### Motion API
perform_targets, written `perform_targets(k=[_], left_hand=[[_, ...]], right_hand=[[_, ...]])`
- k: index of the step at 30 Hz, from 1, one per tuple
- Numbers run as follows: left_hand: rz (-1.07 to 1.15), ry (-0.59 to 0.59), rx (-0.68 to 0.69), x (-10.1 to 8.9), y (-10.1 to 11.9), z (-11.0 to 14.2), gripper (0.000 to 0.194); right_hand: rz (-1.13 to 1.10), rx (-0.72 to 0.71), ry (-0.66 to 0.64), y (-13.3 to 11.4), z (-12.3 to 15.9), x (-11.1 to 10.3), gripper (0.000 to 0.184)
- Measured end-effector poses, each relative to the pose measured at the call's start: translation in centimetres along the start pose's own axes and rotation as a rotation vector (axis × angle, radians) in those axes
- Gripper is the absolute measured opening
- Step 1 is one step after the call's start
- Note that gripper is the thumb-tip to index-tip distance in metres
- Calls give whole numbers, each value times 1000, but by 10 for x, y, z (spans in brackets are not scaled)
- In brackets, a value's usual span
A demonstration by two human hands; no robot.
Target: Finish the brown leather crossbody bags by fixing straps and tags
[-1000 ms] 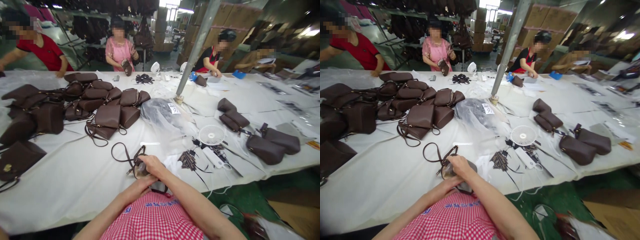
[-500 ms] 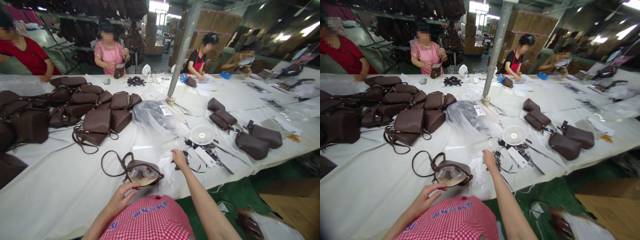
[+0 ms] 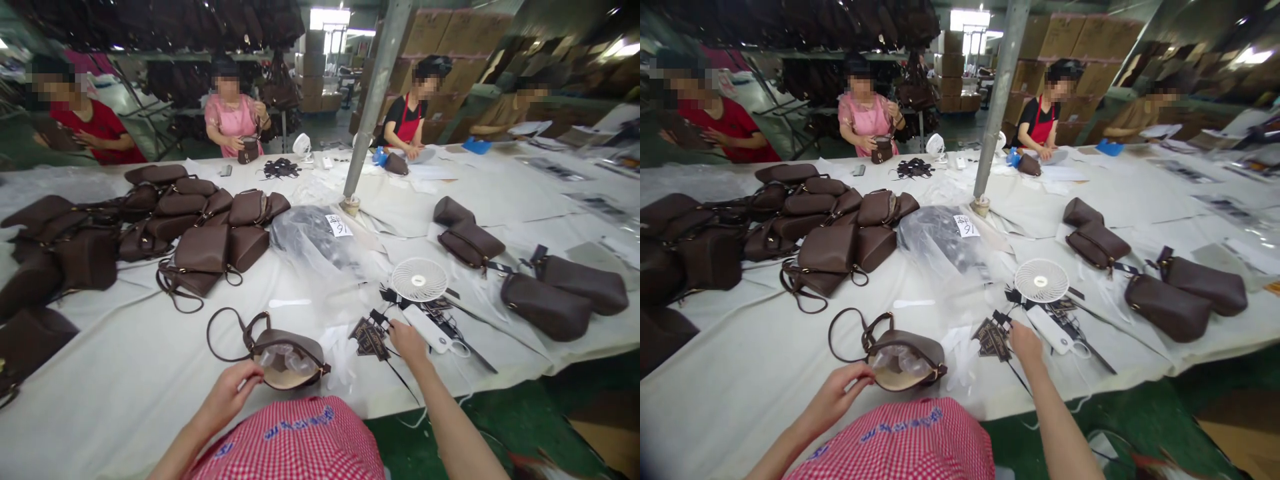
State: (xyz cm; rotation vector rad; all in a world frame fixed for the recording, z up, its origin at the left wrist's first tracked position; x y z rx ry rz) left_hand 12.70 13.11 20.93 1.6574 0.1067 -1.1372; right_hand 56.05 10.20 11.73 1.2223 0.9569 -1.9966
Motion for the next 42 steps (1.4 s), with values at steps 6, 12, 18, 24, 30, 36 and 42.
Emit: perform_targets(k=[6,12,18,24,30,36,42], left_hand=[[186,28,119,-18,63,-47,23],[641,-313,155,13,96,-93,91],[1232,-623,56,60,89,-72,81],[1119,-679,-47,51,76,-47,37],[451,-250,-46,-13,32,-40,22],[42,-163,114,-54,48,-47,19],[200,-160,112,-83,39,-46,20]], right_hand=[[-560,-343,-134,-60,52,-55,31],[-1104,-252,-338,-145,112,-71,41],[-1545,-158,-252,-198,130,-54,36],[-1713,-118,-134,-216,136,-46,30],[-1342,-80,-97,-183,130,-30,37],[-1122,-482,-256,-260,157,-21,75],[-888,-544,-607,-324,170,4,48]])
Point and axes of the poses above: each hand's wrist, its own z-axis away from the middle knuckle, its own x-axis out of the palm, y = z × x, the point moved 8 cm from there along -z, towards the middle knuckle, and after that the axes turned 8 degrees about -z, right-handed, at the moved point
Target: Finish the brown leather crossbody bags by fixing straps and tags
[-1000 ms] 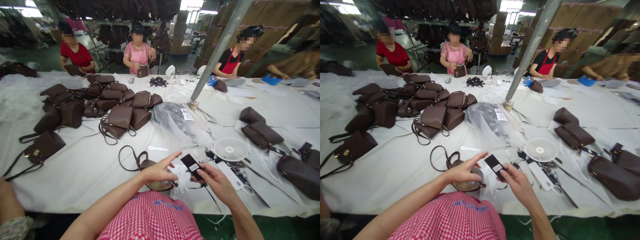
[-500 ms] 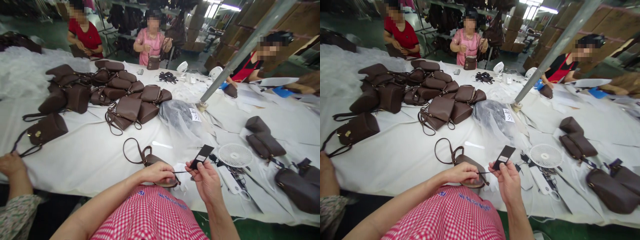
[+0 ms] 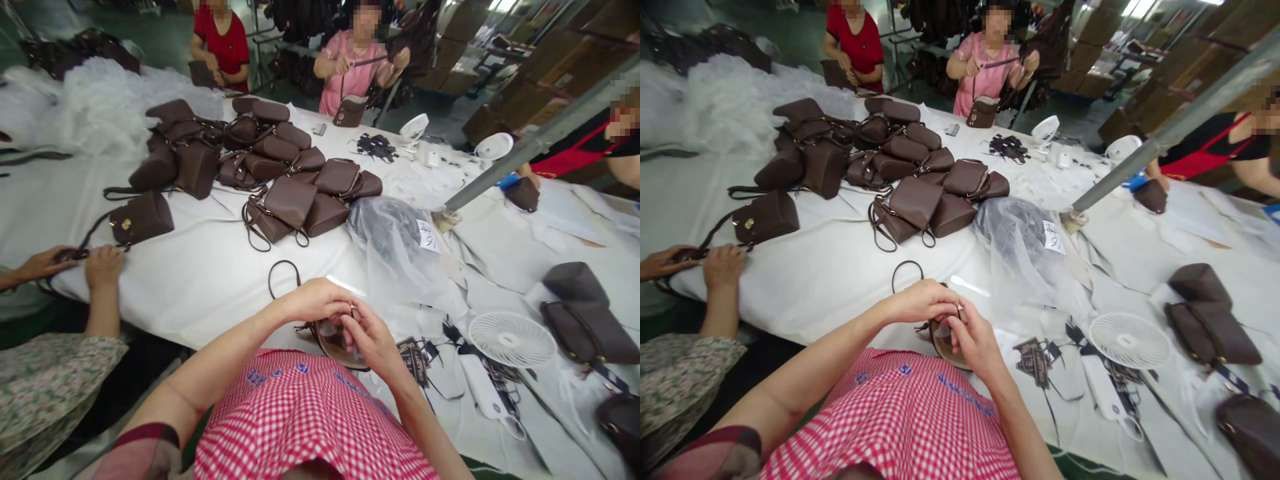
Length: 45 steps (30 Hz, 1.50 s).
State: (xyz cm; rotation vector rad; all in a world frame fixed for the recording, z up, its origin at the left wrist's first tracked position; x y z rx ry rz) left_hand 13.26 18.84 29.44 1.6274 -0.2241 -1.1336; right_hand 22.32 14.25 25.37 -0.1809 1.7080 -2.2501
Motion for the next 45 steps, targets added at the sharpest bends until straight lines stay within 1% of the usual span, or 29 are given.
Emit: perform_targets(k=[1,2,3,5,6,7,8,10,11,12,14,16,18,19,23,25,28,31,35,40,45], left_hand=[[84,4,-32,0,-12,5,20],[182,23,-72,1,-27,11,20],[282,61,-133,5,-46,17,21],[451,189,-337,18,-94,33,23],[496,252,-474,29,-120,43,22],[535,279,-595,44,-141,52,21],[567,275,-668,61,-156,59,20],[637,252,-742,93,-172,66,19],[695,266,-749,105,-175,66,21],[775,307,-749,114,-176,66,26],[996,420,-711,125,-175,63,37],[1241,505,-640,129,-172,57,41],[1410,506,-607,133,-172,50,40],[1447,504,-623,134,-173,48,38],[1392,530,-734,134,-186,43,25],[1393,505,-713,133,-187,37,19],[1458,454,-646,131,-184,28,18],[1494,452,-620,129,-183,26,22],[1434,487,-594,126,-182,26,29],[1316,551,-594,119,-178,29,29],[1294,595,-540,117,-175,27,28]], right_hand=[[105,-20,-16,-1,-3,-2,37],[222,-59,-28,-3,-7,-6,30],[345,-112,-28,-5,-10,-11,28],[595,-237,4,-12,-17,-22,28],[721,-284,26,-14,-21,-26,29],[844,-313,41,-15,-26,-28,31],[959,-326,38,-14,-32,-28,32],[1137,-316,-45,-6,-44,-19,32],[1196,-303,-109,0,-49,-11,31],[1238,-295,-171,5,-54,-3,30],[1298,-288,-251,14,-61,10,28],[1340,-287,-272,22,-67,17,29],[1338,-280,-281,30,-74,19,31],[1314,-270,-284,35,-77,18,32],[1171,-192,-306,52,-86,8,33],[1202,-148,-309,57,-87,3,31],[1313,-126,-303,51,-85,0,27],[1384,-140,-348,40,-83,6,27],[1471,-131,-431,33,-87,15,25],[1552,-87,-548,35,-95,25,24],[1593,-47,-623,40,-101,36,26]])
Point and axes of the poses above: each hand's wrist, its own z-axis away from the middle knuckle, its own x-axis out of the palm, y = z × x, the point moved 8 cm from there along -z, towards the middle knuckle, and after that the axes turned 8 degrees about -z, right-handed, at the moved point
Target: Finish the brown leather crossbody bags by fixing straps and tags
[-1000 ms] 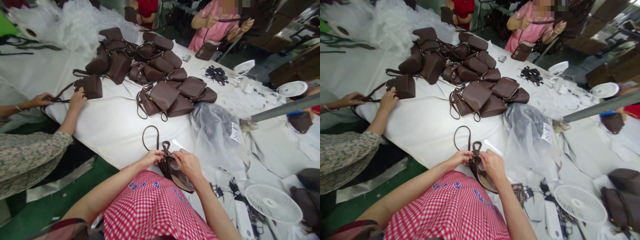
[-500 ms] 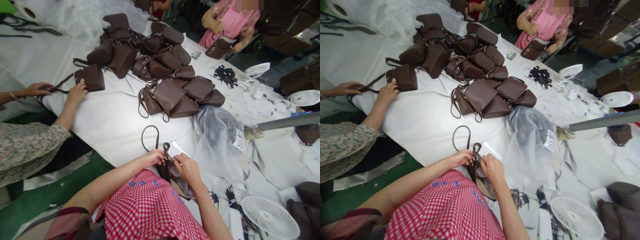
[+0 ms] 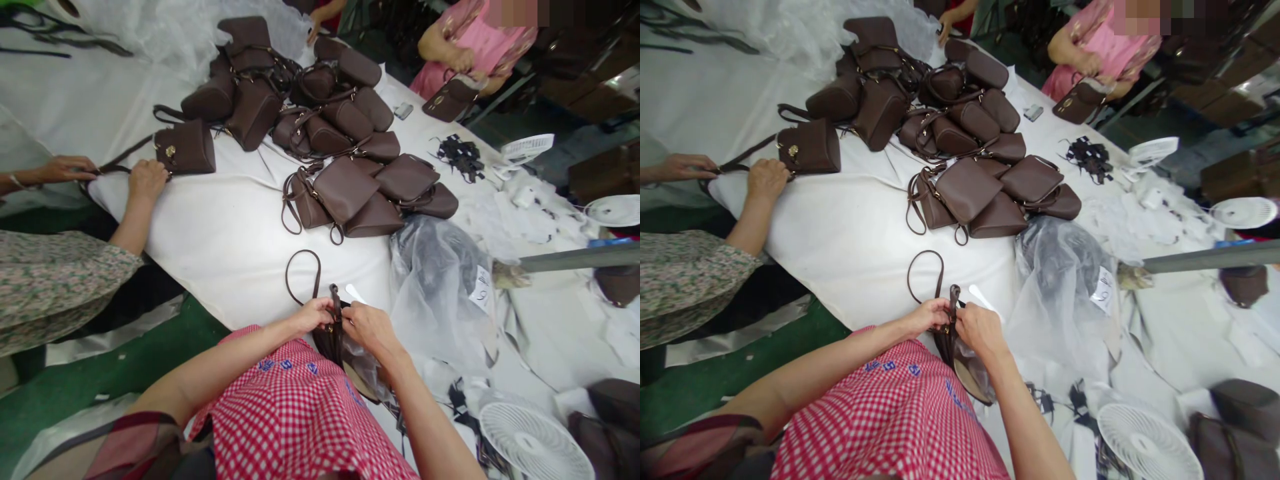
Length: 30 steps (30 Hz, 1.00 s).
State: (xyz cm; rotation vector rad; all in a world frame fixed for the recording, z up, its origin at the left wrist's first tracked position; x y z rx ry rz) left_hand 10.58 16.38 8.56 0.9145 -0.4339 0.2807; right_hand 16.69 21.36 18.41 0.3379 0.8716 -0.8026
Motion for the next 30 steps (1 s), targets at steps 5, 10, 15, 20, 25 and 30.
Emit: perform_targets(k=[5,10,15,20,25,30], left_hand=[[-44,-7,47,3,-6,-7,28],[-141,54,93,1,-7,-11,21],[-476,146,225,-13,16,2,20],[-835,218,370,-21,57,28,24],[-937,250,493,-13,88,41,22],[-841,262,457,-17,89,32,28]], right_hand=[[6,62,-36,-4,-5,3,30],[-43,80,-63,-3,-6,6,30],[-193,36,-24,11,-2,8,25],[-444,-90,111,12,-3,-1,20],[-497,-199,240,-10,-12,-8,21],[-525,-235,241,-15,-20,-3,18]])
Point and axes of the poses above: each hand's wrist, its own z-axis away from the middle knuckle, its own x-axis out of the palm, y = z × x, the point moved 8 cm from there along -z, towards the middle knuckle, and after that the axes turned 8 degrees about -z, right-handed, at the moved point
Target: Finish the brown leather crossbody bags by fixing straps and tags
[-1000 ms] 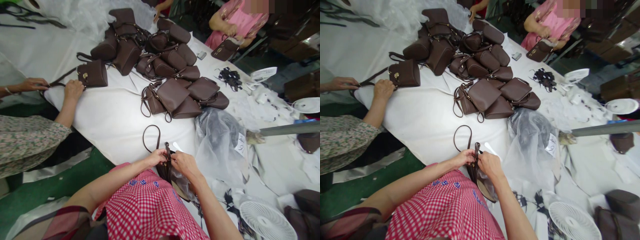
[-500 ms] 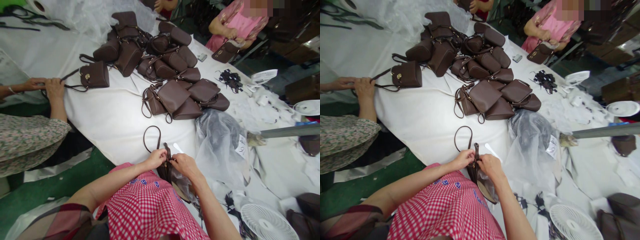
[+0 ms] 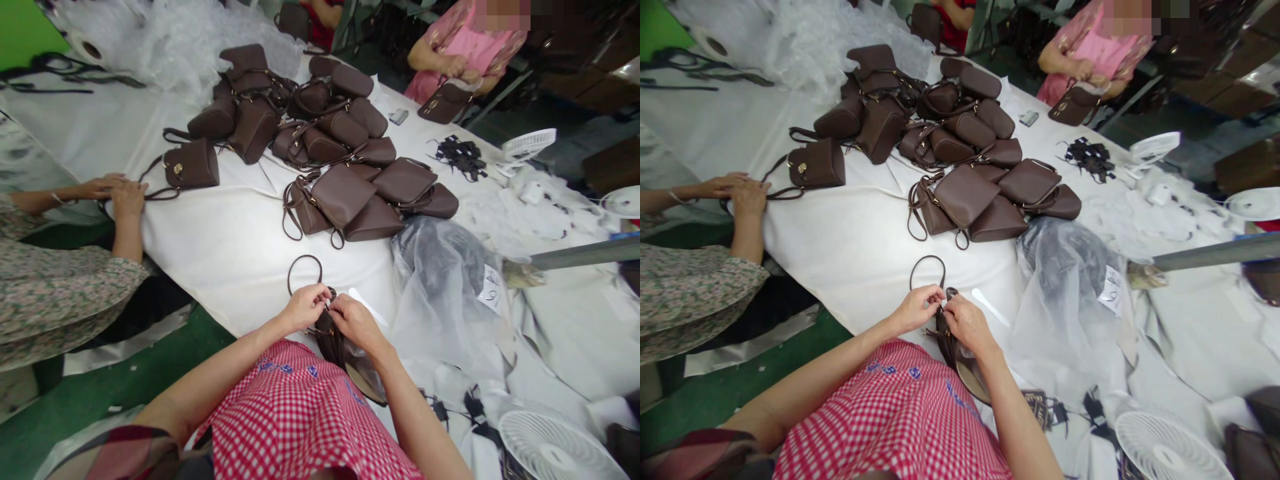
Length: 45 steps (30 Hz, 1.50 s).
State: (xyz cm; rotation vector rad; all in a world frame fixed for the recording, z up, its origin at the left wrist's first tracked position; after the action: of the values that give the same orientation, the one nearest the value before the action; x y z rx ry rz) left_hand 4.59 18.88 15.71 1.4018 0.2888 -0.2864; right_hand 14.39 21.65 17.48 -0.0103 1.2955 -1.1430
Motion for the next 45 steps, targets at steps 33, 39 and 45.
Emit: perform_targets(k=[33,39,45], left_hand=[[701,-34,-480,45,-60,14,26],[629,-2,-487,43,-61,13,19],[582,-33,-495,45,-63,12,18]], right_hand=[[-229,5,185,12,9,0,18],[-178,39,221,14,8,1,21],[-184,40,218,14,8,2,21]])
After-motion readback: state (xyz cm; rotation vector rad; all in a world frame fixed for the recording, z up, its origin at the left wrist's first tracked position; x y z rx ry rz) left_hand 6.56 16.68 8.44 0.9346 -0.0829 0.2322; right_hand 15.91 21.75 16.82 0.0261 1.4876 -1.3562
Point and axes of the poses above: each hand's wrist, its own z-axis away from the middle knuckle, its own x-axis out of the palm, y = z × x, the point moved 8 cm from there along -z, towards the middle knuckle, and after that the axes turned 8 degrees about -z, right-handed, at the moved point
